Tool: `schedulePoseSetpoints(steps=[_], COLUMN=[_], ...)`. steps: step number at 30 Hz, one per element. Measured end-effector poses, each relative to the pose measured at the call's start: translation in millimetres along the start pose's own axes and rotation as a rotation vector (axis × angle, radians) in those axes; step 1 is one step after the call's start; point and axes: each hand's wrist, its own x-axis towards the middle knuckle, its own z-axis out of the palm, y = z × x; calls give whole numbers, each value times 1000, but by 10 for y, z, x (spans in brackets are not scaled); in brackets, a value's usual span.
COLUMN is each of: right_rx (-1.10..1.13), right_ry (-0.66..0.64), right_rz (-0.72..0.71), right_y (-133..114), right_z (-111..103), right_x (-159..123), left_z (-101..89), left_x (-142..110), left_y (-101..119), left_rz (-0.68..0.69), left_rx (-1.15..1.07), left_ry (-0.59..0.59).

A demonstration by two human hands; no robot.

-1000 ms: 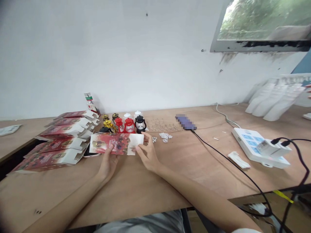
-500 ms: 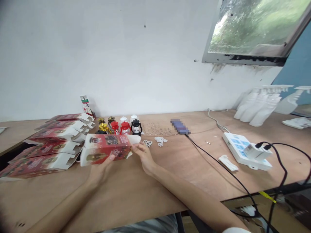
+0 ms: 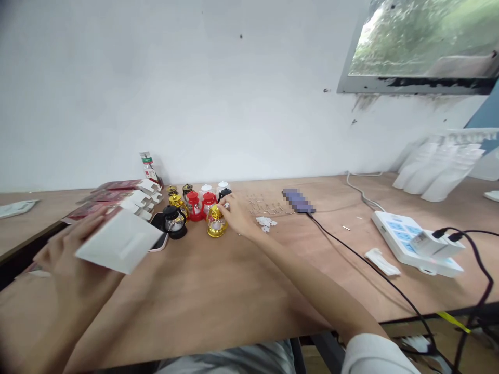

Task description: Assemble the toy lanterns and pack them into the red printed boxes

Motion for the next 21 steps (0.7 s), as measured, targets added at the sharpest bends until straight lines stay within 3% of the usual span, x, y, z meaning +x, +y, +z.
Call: schedulePoseSetpoints(steps=[3,6,11,16,21], right_rx=[-154,-128,62,101,194], right_ry=[14,99,-60,-162,-309], right_rz=[-62,-162,-170,-52,2], right_y=[-169,-467,-868,-837,-837], right_z=[-3,-61,-123,-102,-178], right_x=[-63,-314,-908,-1169,-1253], left_z=[51,114,181,214,197], left_x=[-89,-182,-329,-404,-420], left_y=[79,125,255,284,167], left_rz=[161,200,262,340,274], left_rx=[141,194,210,187,150], left_ry=[27,64,22,-46,-45])
